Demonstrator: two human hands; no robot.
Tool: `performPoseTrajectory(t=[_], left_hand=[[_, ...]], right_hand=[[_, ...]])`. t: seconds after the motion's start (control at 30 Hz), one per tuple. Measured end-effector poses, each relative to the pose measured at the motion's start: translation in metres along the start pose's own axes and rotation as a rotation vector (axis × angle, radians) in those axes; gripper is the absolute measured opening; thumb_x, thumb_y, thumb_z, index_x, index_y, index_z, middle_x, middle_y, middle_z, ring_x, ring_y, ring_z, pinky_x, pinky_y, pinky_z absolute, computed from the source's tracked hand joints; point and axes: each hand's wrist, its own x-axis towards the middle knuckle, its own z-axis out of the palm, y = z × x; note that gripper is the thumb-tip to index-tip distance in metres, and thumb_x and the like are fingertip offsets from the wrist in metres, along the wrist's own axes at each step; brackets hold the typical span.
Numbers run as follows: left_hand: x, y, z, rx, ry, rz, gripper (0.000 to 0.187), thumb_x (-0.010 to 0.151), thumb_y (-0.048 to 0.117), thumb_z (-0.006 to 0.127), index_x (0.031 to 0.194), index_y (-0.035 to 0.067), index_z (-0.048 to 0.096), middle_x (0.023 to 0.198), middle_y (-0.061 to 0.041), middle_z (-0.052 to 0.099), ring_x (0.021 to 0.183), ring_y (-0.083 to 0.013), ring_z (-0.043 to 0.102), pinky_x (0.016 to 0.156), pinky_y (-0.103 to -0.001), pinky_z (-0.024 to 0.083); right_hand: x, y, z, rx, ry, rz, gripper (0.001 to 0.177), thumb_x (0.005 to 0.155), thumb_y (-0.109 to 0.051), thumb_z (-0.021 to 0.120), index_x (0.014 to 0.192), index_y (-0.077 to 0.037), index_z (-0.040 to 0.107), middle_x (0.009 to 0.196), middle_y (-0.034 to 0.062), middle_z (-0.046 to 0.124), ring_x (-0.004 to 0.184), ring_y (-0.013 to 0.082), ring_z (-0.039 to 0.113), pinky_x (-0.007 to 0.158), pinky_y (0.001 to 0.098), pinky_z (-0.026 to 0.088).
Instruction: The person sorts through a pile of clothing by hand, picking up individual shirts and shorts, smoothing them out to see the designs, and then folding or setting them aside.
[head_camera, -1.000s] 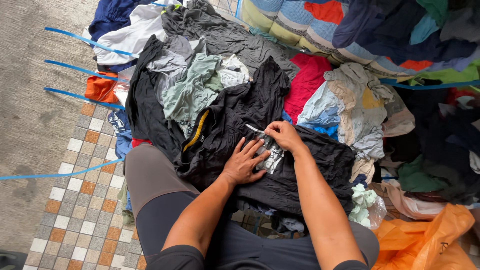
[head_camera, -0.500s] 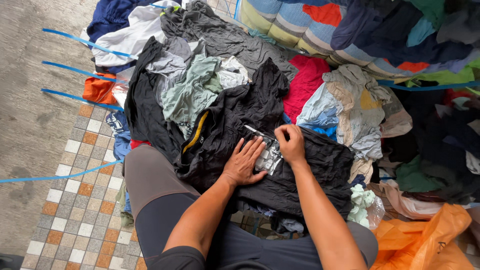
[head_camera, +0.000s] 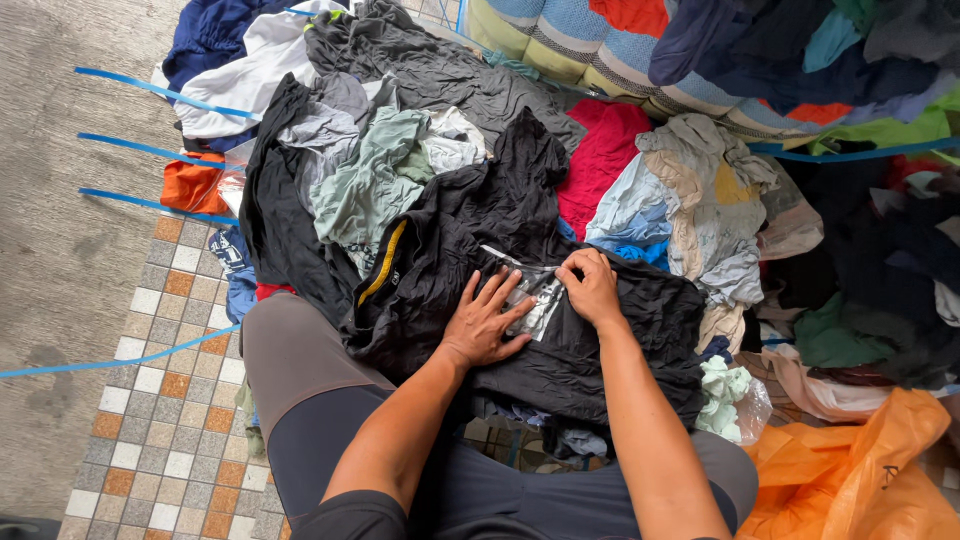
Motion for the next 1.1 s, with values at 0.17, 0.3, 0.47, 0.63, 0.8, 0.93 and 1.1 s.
performPoseTrajectory(t=[0.17, 0.3, 0.47, 0.63, 0.8, 0.93, 1.1], left_hand=[[0.002, 0.003, -0.003, 0.036, -0.051, -0.038, 0.082, 0.092, 0.072, 0.065, 0.164, 0.035, 0.053, 0.178, -0.014, 0.043, 0.168, -0.0336, 0.037, 0.133, -0.068, 0.023], [0.001, 0.003, -0.003, 0.042, -0.143, -0.074, 0.100, 0.089, 0.075, 0.065, 0.173, 0.025, 0.042, 0.183, -0.014, 0.035, 0.171, -0.0307, 0.030, 0.136, -0.064, 0.017], [0.002, 0.001, -0.005, 0.014, -0.144, -0.053, 0.100, 0.089, 0.075, 0.067, 0.172, 0.026, 0.043, 0.183, -0.015, 0.033, 0.171, -0.0352, 0.028, 0.135, -0.069, 0.017], [0.002, 0.007, -0.020, 0.048, -0.132, 0.054, 0.073, 0.092, 0.064, 0.069, 0.161, 0.045, 0.056, 0.184, -0.007, 0.034, 0.170, -0.0399, 0.027, 0.128, -0.081, 0.017], [0.009, 0.007, -0.022, 0.059, -0.161, 0.050, 0.065, 0.091, 0.063, 0.070, 0.154, 0.046, 0.062, 0.186, -0.005, 0.031, 0.171, -0.0399, 0.026, 0.126, -0.084, 0.019], [0.008, 0.010, -0.023, 0.030, -0.222, -0.001, 0.074, 0.090, 0.065, 0.071, 0.159, 0.044, 0.058, 0.184, -0.007, 0.032, 0.171, -0.0386, 0.025, 0.128, -0.083, 0.017], [0.009, 0.007, -0.030, 0.057, -0.185, -0.108, 0.096, 0.092, 0.080, 0.059, 0.173, 0.030, 0.043, 0.177, -0.014, 0.043, 0.169, -0.0356, 0.029, 0.128, -0.082, 0.010]], right_hand=[[0.018, 0.002, 0.000, 0.059, -0.093, 0.121, 0.021, 0.099, -0.048, 0.082, 0.092, -0.028, 0.078, 0.117, -0.0050, 0.075, 0.120, 0.0278, 0.068, 0.106, 0.0476, 0.053], [0.008, 0.000, -0.002, 0.056, -0.066, 0.118, 0.020, 0.098, -0.046, 0.083, 0.092, -0.028, 0.079, 0.116, -0.0046, 0.075, 0.118, 0.0280, 0.069, 0.106, 0.0475, 0.053], [-0.019, -0.004, -0.011, -0.005, -0.093, -0.060, 0.034, 0.086, -0.049, 0.091, 0.103, -0.021, 0.080, 0.134, -0.0003, 0.069, 0.130, 0.0323, 0.063, 0.111, 0.0510, 0.048], [-0.002, -0.017, -0.010, 0.027, -0.109, 0.071, 0.019, 0.090, -0.040, 0.086, 0.096, -0.022, 0.081, 0.128, -0.0024, 0.071, 0.131, 0.0306, 0.064, 0.113, 0.0499, 0.049], [0.013, -0.018, -0.008, 0.050, -0.089, 0.138, 0.017, 0.090, -0.039, 0.086, 0.097, -0.024, 0.081, 0.119, 0.0013, 0.074, 0.125, 0.0320, 0.067, 0.112, 0.0491, 0.051], [0.007, -0.019, -0.001, -0.006, -0.031, 0.161, 0.021, 0.088, -0.043, 0.086, 0.101, -0.027, 0.081, 0.118, -0.0030, 0.075, 0.125, 0.0271, 0.068, 0.110, 0.0487, 0.053], [-0.044, -0.005, 0.001, -0.024, 0.213, -0.096, 0.033, 0.098, -0.055, 0.082, 0.120, -0.031, 0.077, 0.125, -0.0099, 0.075, 0.126, 0.0187, 0.069, 0.107, 0.0415, 0.051]])
